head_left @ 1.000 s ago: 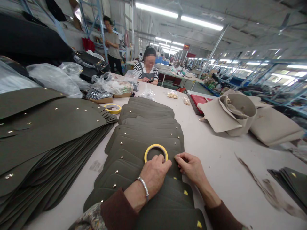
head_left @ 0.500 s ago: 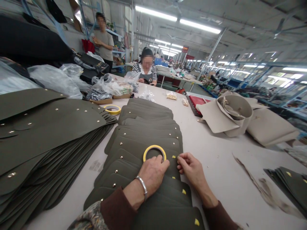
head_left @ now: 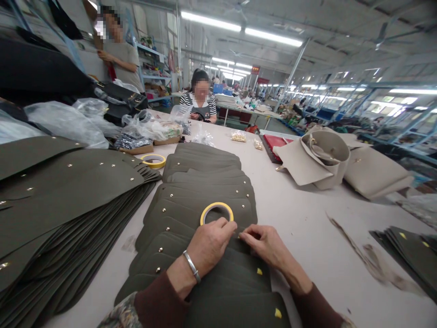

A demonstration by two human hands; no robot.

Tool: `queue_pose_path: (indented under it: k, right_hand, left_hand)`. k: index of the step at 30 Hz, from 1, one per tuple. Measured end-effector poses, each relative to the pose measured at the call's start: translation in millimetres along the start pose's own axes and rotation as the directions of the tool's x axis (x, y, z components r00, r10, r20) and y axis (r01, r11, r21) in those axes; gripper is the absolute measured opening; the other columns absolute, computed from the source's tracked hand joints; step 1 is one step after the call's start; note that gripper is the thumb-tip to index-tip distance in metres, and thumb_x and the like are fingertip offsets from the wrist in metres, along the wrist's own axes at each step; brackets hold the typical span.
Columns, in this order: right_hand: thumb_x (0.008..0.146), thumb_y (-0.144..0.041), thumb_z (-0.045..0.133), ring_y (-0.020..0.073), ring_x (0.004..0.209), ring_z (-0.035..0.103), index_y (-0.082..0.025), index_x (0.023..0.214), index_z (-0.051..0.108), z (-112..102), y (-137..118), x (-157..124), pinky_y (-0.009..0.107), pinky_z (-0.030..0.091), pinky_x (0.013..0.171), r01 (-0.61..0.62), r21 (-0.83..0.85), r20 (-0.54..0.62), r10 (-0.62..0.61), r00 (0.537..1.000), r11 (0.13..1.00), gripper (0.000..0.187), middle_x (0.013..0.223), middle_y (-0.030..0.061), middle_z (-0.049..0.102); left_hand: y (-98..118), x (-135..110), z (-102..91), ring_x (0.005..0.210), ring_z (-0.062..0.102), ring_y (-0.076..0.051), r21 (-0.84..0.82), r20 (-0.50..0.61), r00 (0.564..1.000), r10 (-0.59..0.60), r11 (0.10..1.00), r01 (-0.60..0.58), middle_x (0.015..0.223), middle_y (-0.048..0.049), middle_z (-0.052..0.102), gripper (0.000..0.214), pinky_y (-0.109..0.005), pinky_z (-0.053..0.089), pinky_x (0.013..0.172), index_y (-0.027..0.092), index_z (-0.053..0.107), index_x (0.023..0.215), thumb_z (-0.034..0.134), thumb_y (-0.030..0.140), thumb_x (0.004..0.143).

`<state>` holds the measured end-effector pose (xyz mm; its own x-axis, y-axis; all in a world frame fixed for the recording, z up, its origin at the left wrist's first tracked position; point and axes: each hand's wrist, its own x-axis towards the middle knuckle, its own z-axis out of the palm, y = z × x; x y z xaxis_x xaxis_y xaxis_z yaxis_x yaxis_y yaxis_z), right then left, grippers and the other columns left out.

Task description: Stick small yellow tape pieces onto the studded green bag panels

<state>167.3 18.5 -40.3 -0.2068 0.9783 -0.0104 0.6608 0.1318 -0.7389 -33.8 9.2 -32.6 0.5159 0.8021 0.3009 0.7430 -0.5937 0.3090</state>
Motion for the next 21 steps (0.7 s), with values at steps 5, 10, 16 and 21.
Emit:
queue_pose_path:
  k: [5, 10, 16, 21]
  right_hand:
    - [0.082, -0.03, 0.057, 0.0161, 0.065, 0.061, -0.018, 0.086, 0.069, 3.6, 13.8, 6.3, 0.027, 0.047, 0.064, 0.071, -0.04, -0.269, -0.079, 0.96, 0.997, 0.018, 0.077, 0.0034, 0.07]
    - [0.082, -0.027, 0.059, 0.0186, 0.068, 0.061, -0.017, 0.086, 0.069, 5.1, 20.0, 19.9, 0.031, 0.048, 0.067, 0.054, -0.14, -0.338, -0.099, 0.936, 0.989, 0.015, 0.076, 0.0046, 0.069]
    - [0.085, -0.022, 0.058, 0.0145, 0.068, 0.062, -0.018, 0.093, 0.067, 2.2, 0.2, 4.2, 0.026, 0.05, 0.063, 0.298, 0.052, -0.323, -0.266, 0.908, 0.953, 0.014, 0.084, 0.0046, 0.069]
    - [0.084, -0.013, 0.056, 0.0149, 0.078, 0.064, -0.019, 0.102, 0.064, 8.9, -15.8, -2.4, 0.025, 0.053, 0.069, 0.526, 0.011, -0.255, -0.506, 0.824, 0.85, 0.02, 0.093, 0.0065, 0.068]
  left_hand:
    - [-9.5, -0.6, 5.2, 0.079, 0.066, -0.017, -0.057, -0.153, 0.988, 0.032, 0.998, -0.041, 0.09, -0.0019, 0.068, 0.017, -0.026, 0.053, 0.07, 0.021, 0.057, 0.107, 0.045, 0.023, 0.096]
    - [-12.4, -1.3, 7.5, 0.082, 0.069, -0.017, -0.088, -0.242, 0.969, 0.059, 0.993, -0.082, 0.101, -0.0039, 0.07, 0.031, -0.026, 0.055, 0.073, 0.021, 0.049, 0.127, 0.044, 0.028, 0.097]
    - [-8.7, -1.1, 7.8, 0.073, 0.069, -0.018, -0.1, -0.163, 0.986, 0.021, 0.994, -0.037, 0.091, -0.0023, 0.071, 0.04, -0.026, 0.053, 0.062, 0.018, 0.039, 0.132, 0.048, 0.029, 0.095]
    - [-6.8, -1.2, 1.8, 0.072, 0.069, -0.018, -0.115, -0.135, 0.991, 0.009, 0.993, -0.025, 0.088, -0.002, 0.071, 0.035, -0.023, 0.05, 0.06, 0.019, 0.04, 0.128, 0.048, 0.028, 0.095]
